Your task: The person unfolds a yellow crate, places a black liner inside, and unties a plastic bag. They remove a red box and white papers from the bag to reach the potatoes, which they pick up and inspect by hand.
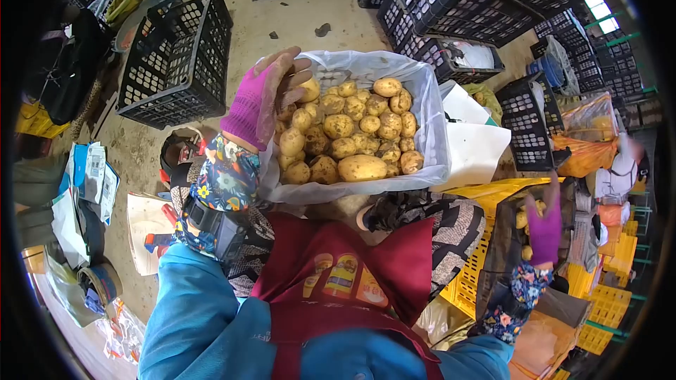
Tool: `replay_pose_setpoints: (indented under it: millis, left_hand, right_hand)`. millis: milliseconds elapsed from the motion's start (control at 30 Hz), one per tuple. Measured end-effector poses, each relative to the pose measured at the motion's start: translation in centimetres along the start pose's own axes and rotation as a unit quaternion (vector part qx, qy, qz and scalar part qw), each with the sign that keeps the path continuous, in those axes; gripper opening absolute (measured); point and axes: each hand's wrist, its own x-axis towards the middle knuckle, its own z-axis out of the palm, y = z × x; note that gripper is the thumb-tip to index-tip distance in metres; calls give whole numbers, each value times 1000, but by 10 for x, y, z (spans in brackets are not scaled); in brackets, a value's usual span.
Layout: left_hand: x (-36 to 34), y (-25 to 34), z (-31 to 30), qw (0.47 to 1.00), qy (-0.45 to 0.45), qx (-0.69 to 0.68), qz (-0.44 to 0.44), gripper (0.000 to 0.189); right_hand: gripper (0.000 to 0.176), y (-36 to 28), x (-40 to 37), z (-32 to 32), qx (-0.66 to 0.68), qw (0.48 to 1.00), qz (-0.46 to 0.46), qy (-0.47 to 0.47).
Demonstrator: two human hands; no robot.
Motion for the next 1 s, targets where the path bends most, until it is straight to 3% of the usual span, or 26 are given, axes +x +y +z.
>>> replay_pose_setpoints:
  millis: [67,100,133,167,200,233,333,433,467,567,600,633,700,733,833,867,967,1000]
  left_hand:
    - [3,4,1,1000,20,9,6,45]
    - [4,5,0,999,31,13,8,44]
    - [5,4,-2,999,31,5,14,43]
    - [7,3,-3,999,41,2,5,44]
    - [9,3,-5,999,50,-2,-3,44]
    - [11,3,-6,998,58,-5,-11,44]
    - [11,4,-7,999,49,8,2,46]
    - [6,10,-10,999,41,28,9,49]
    - [3,10,-11,998,31,40,21,49]
    - [11,-5,-24,984,-21,139,107,50]
    - [13,-13,-19,985,-20,141,100,50]
    - [14,-20,-14,985,-18,143,93,51]
    - [12,-33,15,997,32,75,-2,56]
    - [14,-48,15,995,-18,92,-19,61]
    - [5,-50,29,996,-40,61,-60,61]
    - [6,-47,26,990,-67,-25,-124,61]
    - [-1,-38,32,987,-140,-58,-54,60]
    - [1,-38,31,990,-132,-26,-38,60]
  right_hand:
    - [63,-91,39,76,36,983,61,-169]
    - [63,-100,56,122,61,965,-12,-253]
    - [64,-128,64,168,102,940,-21,-324]
    - [64,-142,76,222,41,922,-72,-379]
    - [65,-165,85,263,1,887,-58,-458]
    - [70,-163,89,326,-43,884,-110,-451]
    - [80,-168,85,457,-60,873,-98,-475]
    - [83,-141,79,496,17,883,-21,-469]
    - [78,-105,76,519,276,829,85,-478]
    - [67,-116,79,445,449,809,67,-374]
    - [64,-118,80,427,469,819,3,-331]
    - [65,-127,82,402,401,872,-64,-275]
    - [69,-155,79,349,248,937,-191,-152]
    - [72,-166,75,334,177,955,-211,-113]
    - [66,-185,64,276,323,912,-71,-244]
    - [58,-180,67,262,423,858,-23,-290]
    - [53,-141,87,246,408,865,8,-291]
    - [51,-124,95,252,372,896,-54,-238]
